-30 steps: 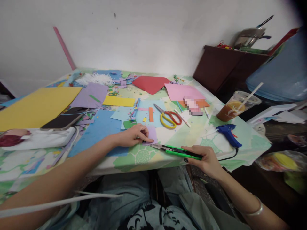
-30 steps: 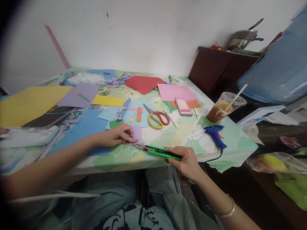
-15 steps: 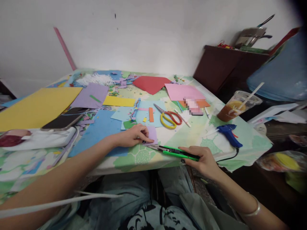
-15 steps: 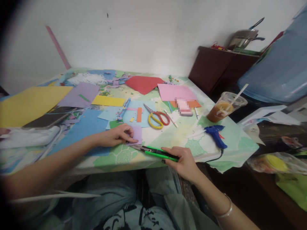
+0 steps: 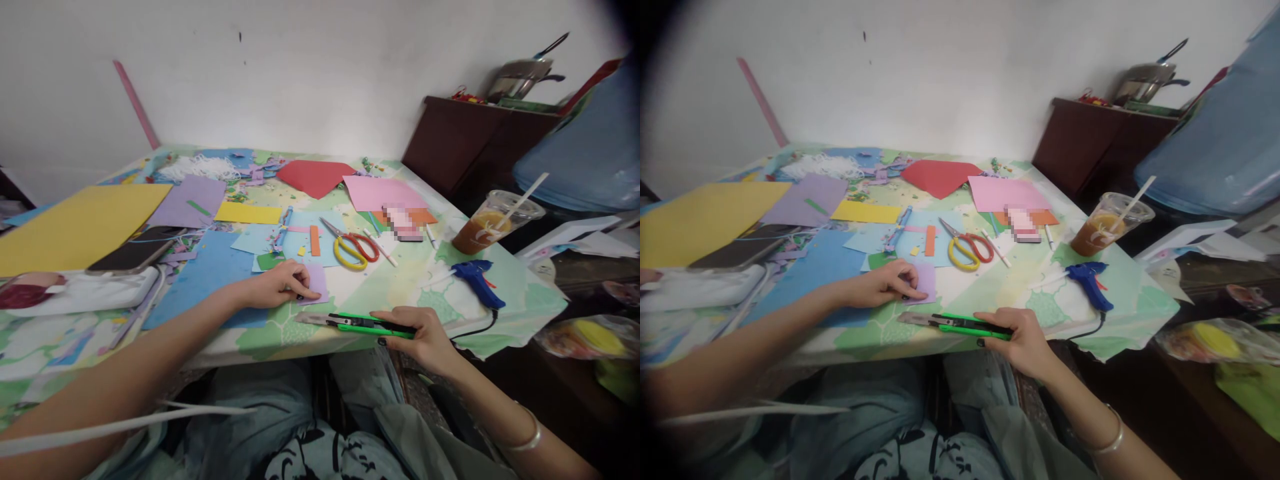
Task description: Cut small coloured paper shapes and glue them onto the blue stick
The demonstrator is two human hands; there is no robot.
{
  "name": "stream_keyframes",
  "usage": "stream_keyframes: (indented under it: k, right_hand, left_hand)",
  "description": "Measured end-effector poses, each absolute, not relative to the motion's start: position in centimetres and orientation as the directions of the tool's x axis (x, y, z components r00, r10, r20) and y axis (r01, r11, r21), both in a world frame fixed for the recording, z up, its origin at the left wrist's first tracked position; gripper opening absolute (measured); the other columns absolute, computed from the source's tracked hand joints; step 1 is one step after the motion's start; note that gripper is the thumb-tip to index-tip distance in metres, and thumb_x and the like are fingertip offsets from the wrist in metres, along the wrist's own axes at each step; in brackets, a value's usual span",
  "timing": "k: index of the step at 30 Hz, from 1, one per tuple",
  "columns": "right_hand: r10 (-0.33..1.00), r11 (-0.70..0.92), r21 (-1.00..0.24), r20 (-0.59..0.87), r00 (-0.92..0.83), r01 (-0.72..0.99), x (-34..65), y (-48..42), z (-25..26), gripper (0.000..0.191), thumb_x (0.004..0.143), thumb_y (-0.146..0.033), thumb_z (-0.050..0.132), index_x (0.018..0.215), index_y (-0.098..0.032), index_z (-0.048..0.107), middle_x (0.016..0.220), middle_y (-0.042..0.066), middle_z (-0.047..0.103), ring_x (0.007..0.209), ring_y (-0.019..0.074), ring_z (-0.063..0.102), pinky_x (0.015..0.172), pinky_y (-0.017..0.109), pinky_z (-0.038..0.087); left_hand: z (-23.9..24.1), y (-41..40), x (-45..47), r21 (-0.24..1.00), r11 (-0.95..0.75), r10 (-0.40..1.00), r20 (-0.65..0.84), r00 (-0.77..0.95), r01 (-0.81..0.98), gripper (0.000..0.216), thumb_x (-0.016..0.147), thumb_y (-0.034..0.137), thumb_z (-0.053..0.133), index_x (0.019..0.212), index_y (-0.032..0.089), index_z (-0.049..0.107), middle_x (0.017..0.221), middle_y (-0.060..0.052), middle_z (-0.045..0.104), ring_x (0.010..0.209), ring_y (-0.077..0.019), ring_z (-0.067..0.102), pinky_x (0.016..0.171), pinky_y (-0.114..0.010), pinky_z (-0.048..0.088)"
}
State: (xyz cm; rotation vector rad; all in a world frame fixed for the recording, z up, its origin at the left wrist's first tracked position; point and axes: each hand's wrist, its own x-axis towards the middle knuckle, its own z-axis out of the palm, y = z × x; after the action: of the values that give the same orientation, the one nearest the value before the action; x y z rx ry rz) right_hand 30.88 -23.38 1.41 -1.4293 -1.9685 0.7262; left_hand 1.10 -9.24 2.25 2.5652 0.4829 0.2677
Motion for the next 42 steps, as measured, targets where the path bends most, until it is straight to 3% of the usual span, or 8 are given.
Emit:
stream_keyframes:
  k: [4,7,11,18,27,31,37,42]
  right_hand:
    - [0.963,0.268,-0.778,0.211,-0.166,0.568,31.8,-24.2,1.1,0.034,0.073,-0.031,0.071,0.103,-0.017,0.073,0.068,0.004,0.068,0.059,0.0174,0.058,0.053,0.027,0.041]
    - [0.944,0.198,-0.794,0.313,0.107,0.575,33.7,-24.7,0.6,0.035,0.074,-0.034,0.069,0.105,-0.019,0.072,0.092,0.007,0.073,0.081,0.0238,0.066,0.069,0.032,0.050]
    - [0.832,-0.038,-0.632,0.409,0.374,0.774,37.3,-24.7,0.2,0.045,0.078,-0.040,0.059,0.116,-0.015,0.065,0.111,0.010,0.069,0.100,0.0282,0.063,0.085,0.037,0.048]
    - [0.836,-0.237,-0.433,0.365,0.410,0.870,39.9,-22.5,1.3,0.037,0.080,-0.039,0.053,0.108,-0.016,0.061,0.088,0.008,0.071,0.074,0.0241,0.064,0.065,0.032,0.046]
    - [0.873,-0.241,-0.301,0.348,0.342,0.923,37.2,-16.4,3.3,0.019,0.076,-0.023,0.058,0.091,-0.013,0.063,0.091,0.018,0.064,0.100,0.0371,0.052,0.080,0.047,0.038]
    - [0.890,-0.091,-0.368,0.387,0.241,0.926,35.7,-14.8,5.5,0.017,0.076,-0.018,0.056,0.090,-0.013,0.063,0.100,0.020,0.063,0.103,0.0383,0.051,0.081,0.053,0.039]
    - [0.912,0.361,-0.561,0.379,-0.157,0.745,27.9,-12.4,7.2,0.016,0.082,-0.020,0.058,0.097,-0.020,0.061,0.090,0.005,0.070,0.075,0.0153,0.066,0.067,0.026,0.052]
    - [0.814,0.537,-0.813,0.430,-0.389,0.225,21.7,-9.6,6.2,0.021,0.078,-0.009,0.058,0.096,-0.020,0.061,0.087,0.003,0.070,0.076,0.0141,0.067,0.073,0.027,0.054]
  left_hand:
    - [2.3,-9.4,1.1,0.539,-0.790,0.409,0.111,0.906,0.291,0.036,0.087,0.018,0.046,0.116,0.030,0.065,0.098,-0.007,0.060,0.093,-0.0201,0.052,0.087,-0.035,0.038]
    - [2.3,-10.3,1.9,0.570,-0.714,0.546,0.093,0.832,0.405,0.036,0.084,0.028,0.053,0.119,0.024,0.061,0.103,-0.008,0.061,0.098,-0.0229,0.051,0.087,-0.037,0.038]
    - [2.6,-12.1,3.4,0.554,-0.631,0.678,0.055,0.733,0.542,0.026,0.073,0.024,0.062,0.097,0.015,0.061,0.087,-0.006,0.061,0.084,-0.0220,0.051,0.079,-0.034,0.038]
    - [3.4,-12.4,4.1,0.609,-0.573,0.703,0.023,0.710,0.548,0.004,0.069,0.018,0.058,0.066,0.018,0.055,0.062,0.001,0.054,0.060,-0.0151,0.047,0.058,-0.026,0.033]
    - [4.9,-7.9,3.6,0.758,-0.406,0.884,0.186,0.428,0.510,0.015,0.069,0.033,0.068,0.069,0.018,0.072,0.040,0.006,0.046,0.042,-0.0103,0.043,0.043,-0.022,0.028]
    - [5.7,-7.0,3.4,0.821,-0.391,0.911,0.283,0.299,0.416,0.015,0.071,0.033,0.068,0.071,0.019,0.074,0.052,-0.001,0.066,0.051,-0.0157,0.060,0.049,-0.024,0.042]
    - [5.1,-7.1,3.6,0.839,-0.450,0.892,0.411,0.186,0.306,0.016,0.068,0.023,0.070,0.083,0.022,0.075,0.090,-0.004,0.076,0.088,-0.0233,0.069,0.081,-0.035,0.052]
    - [4.0,-7.1,3.2,0.852,-0.455,0.890,0.427,0.159,0.257,0.020,0.066,0.020,0.070,0.085,0.021,0.075,0.084,-0.004,0.077,0.080,-0.0217,0.069,0.079,-0.035,0.053]
